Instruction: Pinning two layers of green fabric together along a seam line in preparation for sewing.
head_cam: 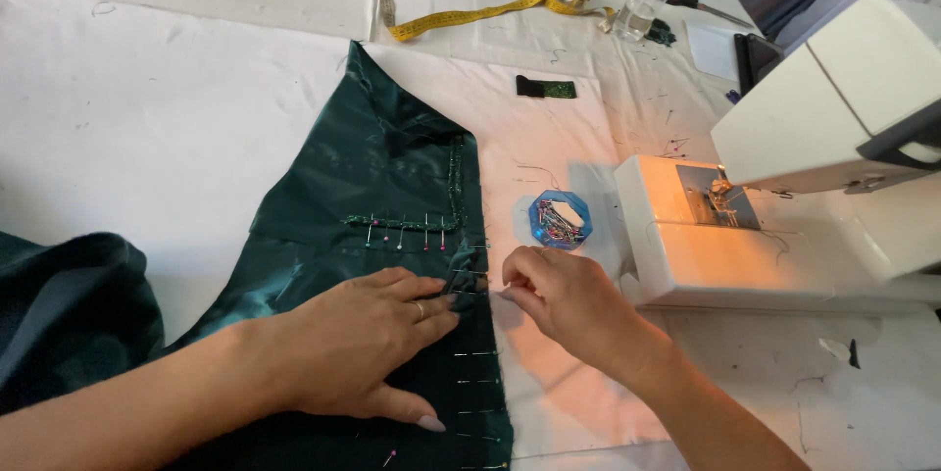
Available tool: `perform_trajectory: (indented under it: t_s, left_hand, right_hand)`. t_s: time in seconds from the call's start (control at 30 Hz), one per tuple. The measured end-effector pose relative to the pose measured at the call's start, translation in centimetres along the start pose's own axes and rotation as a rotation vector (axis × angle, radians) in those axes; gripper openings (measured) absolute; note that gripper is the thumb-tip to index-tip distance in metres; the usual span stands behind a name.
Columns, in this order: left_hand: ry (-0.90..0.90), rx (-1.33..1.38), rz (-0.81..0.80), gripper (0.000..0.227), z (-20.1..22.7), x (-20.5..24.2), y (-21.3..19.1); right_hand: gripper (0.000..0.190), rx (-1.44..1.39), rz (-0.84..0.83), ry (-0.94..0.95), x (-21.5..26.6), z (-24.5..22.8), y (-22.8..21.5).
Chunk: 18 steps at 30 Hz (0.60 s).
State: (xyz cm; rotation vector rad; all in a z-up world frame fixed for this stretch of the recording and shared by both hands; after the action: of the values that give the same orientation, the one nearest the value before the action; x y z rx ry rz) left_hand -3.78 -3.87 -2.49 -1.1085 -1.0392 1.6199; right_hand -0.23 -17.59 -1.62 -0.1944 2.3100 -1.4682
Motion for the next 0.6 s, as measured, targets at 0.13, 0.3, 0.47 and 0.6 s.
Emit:
perform_trajectory:
  t_s: [0.13,0.3,0.47,0.6]
  left_hand:
    - [0.012,0.067,0.047,0.086,0.3,-0.5,-0.9]
    - [0.057,0.075,-0.050,0.112,-0.1,-0.3,1.4]
    - [0.038,0.123,-0.063,0.111,-0.1,-0.6,1.0]
    - [-0.043,0.217,-0.111,0.108,-0.7,-1.7,-0.3]
  right_hand:
    - [0.006,0.083,-0.025,0.104,1.0,1.6,-2.8]
    - [0.013,0.393,-0.073,0.281,2.6,5.1,-5.4]
    - [0.026,0.473,-0.071,0.367,1.3,7.5,-8.1]
    - [0.036,0.445,-0.150,0.404,-1.5,8.6,-7.6]
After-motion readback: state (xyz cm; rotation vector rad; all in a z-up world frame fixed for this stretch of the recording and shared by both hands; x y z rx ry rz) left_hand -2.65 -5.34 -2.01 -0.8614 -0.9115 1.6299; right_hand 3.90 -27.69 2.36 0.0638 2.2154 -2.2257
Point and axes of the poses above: each hand's wrist, its own x-axis away from the middle knuckle, its own y-axis out of the palm, z = x × y, the point moved 10 cm from there along -x, towards the middle knuckle, and after that the axes turned 9 degrees about z, right-handed, at the moved point
